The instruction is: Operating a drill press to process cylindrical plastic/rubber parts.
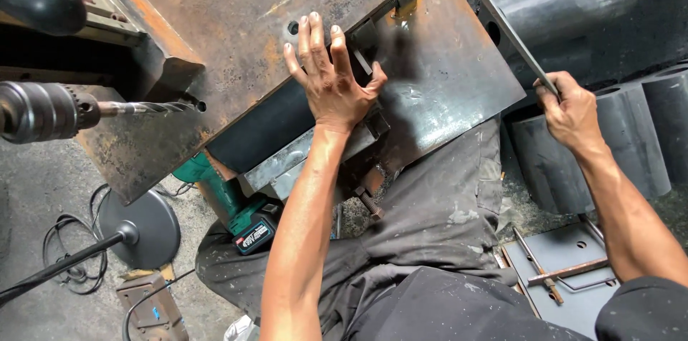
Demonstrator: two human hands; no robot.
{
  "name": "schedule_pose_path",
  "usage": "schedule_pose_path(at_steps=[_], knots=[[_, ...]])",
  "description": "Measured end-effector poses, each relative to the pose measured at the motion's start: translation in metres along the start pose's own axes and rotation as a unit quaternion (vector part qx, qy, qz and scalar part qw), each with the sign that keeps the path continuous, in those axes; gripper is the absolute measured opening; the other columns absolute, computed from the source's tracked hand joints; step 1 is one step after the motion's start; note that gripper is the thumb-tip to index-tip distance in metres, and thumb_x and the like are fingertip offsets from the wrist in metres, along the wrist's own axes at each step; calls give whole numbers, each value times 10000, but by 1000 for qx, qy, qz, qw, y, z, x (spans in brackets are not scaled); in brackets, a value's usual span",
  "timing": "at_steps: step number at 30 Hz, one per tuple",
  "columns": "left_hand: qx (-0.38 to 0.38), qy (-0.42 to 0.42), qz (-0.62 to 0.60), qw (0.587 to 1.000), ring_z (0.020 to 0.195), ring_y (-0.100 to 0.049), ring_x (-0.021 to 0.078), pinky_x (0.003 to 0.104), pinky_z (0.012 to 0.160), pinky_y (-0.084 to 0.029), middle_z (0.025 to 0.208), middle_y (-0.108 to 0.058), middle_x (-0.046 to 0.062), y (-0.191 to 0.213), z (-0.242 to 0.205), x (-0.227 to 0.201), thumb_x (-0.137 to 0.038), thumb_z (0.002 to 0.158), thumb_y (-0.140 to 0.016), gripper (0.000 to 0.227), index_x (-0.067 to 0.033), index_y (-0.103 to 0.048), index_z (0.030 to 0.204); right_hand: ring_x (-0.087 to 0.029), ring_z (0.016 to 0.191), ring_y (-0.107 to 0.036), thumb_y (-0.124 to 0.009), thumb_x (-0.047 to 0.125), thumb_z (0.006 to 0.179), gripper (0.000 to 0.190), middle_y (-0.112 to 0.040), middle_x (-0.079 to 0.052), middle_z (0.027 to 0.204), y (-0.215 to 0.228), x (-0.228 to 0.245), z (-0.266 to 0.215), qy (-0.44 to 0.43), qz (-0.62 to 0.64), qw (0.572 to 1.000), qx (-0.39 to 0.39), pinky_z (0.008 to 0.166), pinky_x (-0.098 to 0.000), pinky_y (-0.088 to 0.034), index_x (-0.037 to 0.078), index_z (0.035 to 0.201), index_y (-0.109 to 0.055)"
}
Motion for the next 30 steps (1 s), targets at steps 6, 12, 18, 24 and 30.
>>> schedule_pose_path(at_steps=[6, 12, 18, 24, 30], knots=[[6, 2, 1, 1000, 1519, -312, 412, 662, 1249, -162, 1595, -340, 263, 2, 3, -1, -495, 876, -692, 747, -19, -462, 1402, -129, 731, -622, -636, 95, 1110, 77, -666, -66, 860, -2, 12, 9, 67, 22, 997, 10, 661, -291, -477, 34, 1145, -666], [3, 0, -2, 1000, 1534, -307, 411, 652, 1263, -158, 1598, -345, 249, 1, 2, -1, -477, 882, -699, 732, -26, -448, 1400, -191, 654, -596, -641, 82, 1094, 112, -622, -119, 771, -3, 26, 13, 39, -4, 999, 7, 617, -337, -457, 35, 1182, -692], [4, 11, -7, 1000, 1521, -308, 405, 655, 1247, -162, 1594, -345, 258, 2, 1, 0, -487, 863, -689, 743, -28, -461, 1401, -138, 735, -643, -646, 105, 1130, 95, -666, -108, 841, -12, 34, 10, 103, 11, 995, -8, 664, -303, -488, 13, 1114, -664], [-13, 1, 3, 1000, 1530, -297, 401, 648, 1257, -144, 1597, -334, 255, 0, 0, 2, -501, 906, -653, 705, -16, -482, 1388, -134, 676, -604, -673, 116, 1103, 132, -656, -103, 775, -4, 62, -1, 2, 1, 1000, -4, 609, -295, -462, 35, 1196, -718], [-16, 4, -15, 1000, 1532, -299, 392, 630, 1260, -141, 1592, -349, 255, -3, -1, 1, -500, 910, -648, 691, -15, -494, 1377, -41, 678, -571, -690, 82, 1093, 174, -675, -52, 856, 82, 196, -1, 54, 110, 992, -26, 579, -197, -434, 33, 1260, -692]])
Point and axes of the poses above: each hand's wrist, its own z-axis towards the middle knuckle, its own y-axis out of the back of the hand, x = y × z, the point moved 3 cm from there along z, towards the middle knuckle
